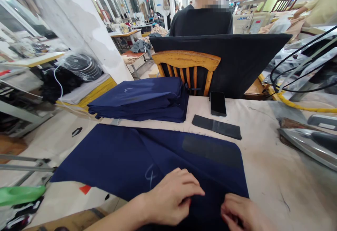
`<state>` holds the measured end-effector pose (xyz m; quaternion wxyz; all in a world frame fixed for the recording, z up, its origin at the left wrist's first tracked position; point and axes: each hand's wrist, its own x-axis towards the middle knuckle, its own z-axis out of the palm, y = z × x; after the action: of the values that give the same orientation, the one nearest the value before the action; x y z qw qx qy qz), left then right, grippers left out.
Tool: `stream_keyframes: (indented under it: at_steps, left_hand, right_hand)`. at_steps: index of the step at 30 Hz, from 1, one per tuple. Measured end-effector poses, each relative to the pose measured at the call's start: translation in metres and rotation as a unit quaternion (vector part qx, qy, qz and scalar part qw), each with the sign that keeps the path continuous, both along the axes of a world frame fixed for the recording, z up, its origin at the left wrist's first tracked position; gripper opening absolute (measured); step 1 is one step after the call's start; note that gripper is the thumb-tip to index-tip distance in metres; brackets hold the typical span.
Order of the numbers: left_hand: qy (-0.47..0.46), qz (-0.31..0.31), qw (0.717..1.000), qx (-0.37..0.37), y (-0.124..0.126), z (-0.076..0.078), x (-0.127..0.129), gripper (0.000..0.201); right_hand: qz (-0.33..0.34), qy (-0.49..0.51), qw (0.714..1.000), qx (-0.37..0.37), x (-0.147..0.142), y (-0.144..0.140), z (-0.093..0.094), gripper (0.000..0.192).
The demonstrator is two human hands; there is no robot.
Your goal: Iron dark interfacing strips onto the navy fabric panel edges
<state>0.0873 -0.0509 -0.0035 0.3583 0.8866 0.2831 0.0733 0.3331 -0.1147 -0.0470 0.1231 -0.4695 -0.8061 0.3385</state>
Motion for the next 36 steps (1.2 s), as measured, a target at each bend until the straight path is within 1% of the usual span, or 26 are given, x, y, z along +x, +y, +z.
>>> stream_keyframes:
  at_steps: [2, 3, 5, 7, 8, 10, 12, 14, 15, 18, 21, 23, 26, 28, 31, 36]
  left_hand:
    - [0.028, -0.047, 0.998, 0.012, -0.003, 0.004, 0.004, 0.051]
    - [0.033, -0.061, 0.997, 0.028, -0.003, 0.004, 0.008, 0.05]
    - [0.033, -0.069, 0.994, 0.074, 0.0, 0.002, 0.017, 0.036]
    - [0.023, -0.06, 0.99, 0.122, 0.008, -0.002, 0.027, 0.018]
    - [0.014, -0.053, 0.988, 0.145, 0.014, -0.003, 0.033, 0.015]
    - [-0.008, -0.042, 0.982, 0.186, 0.029, -0.004, 0.043, 0.019]
    - [-0.025, -0.041, 0.975, 0.216, 0.049, -0.003, 0.053, 0.021]
    - [-0.027, -0.049, 0.969, 0.241, 0.07, -0.004, 0.062, 0.023]
    - [-0.023, -0.052, 0.966, 0.253, 0.081, -0.006, 0.067, 0.023]
    - [-0.001, -0.05, 0.96, 0.276, 0.11, -0.018, 0.086, 0.021]
    - [0.033, -0.034, 0.961, 0.272, 0.134, -0.031, 0.116, 0.015]
    - [0.055, -0.019, 0.966, 0.251, 0.146, -0.036, 0.14, 0.014]
    - [0.087, 0.021, 0.976, 0.196, 0.158, -0.042, 0.176, 0.016]
    - [0.103, 0.046, 0.979, 0.17, 0.163, -0.044, 0.193, 0.018]
    - [0.115, 0.069, 0.98, 0.149, 0.17, -0.048, 0.203, 0.014]
    - [0.097, 0.077, 0.986, 0.108, 0.178, -0.05, 0.194, 0.023]
  right_hand:
    - [-0.048, 0.047, 0.992, -0.104, 0.004, 0.003, -0.003, 0.02]
    - [-0.074, 0.067, 0.985, -0.14, 0.006, 0.004, -0.006, 0.02]
    - [-0.117, 0.116, 0.971, -0.175, 0.01, 0.004, -0.012, 0.021]
    - [-0.154, 0.175, 0.957, -0.175, 0.015, 0.005, -0.014, 0.027]
    - [-0.175, 0.201, 0.949, -0.17, 0.019, 0.007, -0.014, 0.031]
    - [-0.231, 0.235, 0.931, -0.157, 0.032, 0.011, -0.011, 0.037]
    - [-0.309, 0.244, 0.91, -0.133, 0.048, 0.017, -0.01, 0.039]
    - [-0.374, 0.234, 0.891, -0.104, 0.067, 0.025, -0.015, 0.039]
    - [-0.395, 0.225, 0.886, -0.091, 0.076, 0.03, -0.019, 0.04]
    - [-0.418, 0.199, 0.884, -0.07, 0.097, 0.046, -0.033, 0.042]
    - [-0.435, 0.177, 0.882, -0.044, 0.107, 0.067, -0.042, 0.041]
    - [-0.435, 0.154, 0.887, -0.022, 0.108, 0.08, -0.044, 0.041]
    - [-0.435, 0.13, 0.891, 0.009, 0.106, 0.099, -0.043, 0.041]
    - [-0.441, 0.124, 0.889, 0.022, 0.105, 0.108, -0.043, 0.04]
    - [-0.446, 0.118, 0.887, 0.029, 0.107, 0.117, -0.046, 0.039]
    - [-0.444, 0.109, 0.889, 0.023, 0.116, 0.128, -0.049, 0.042]
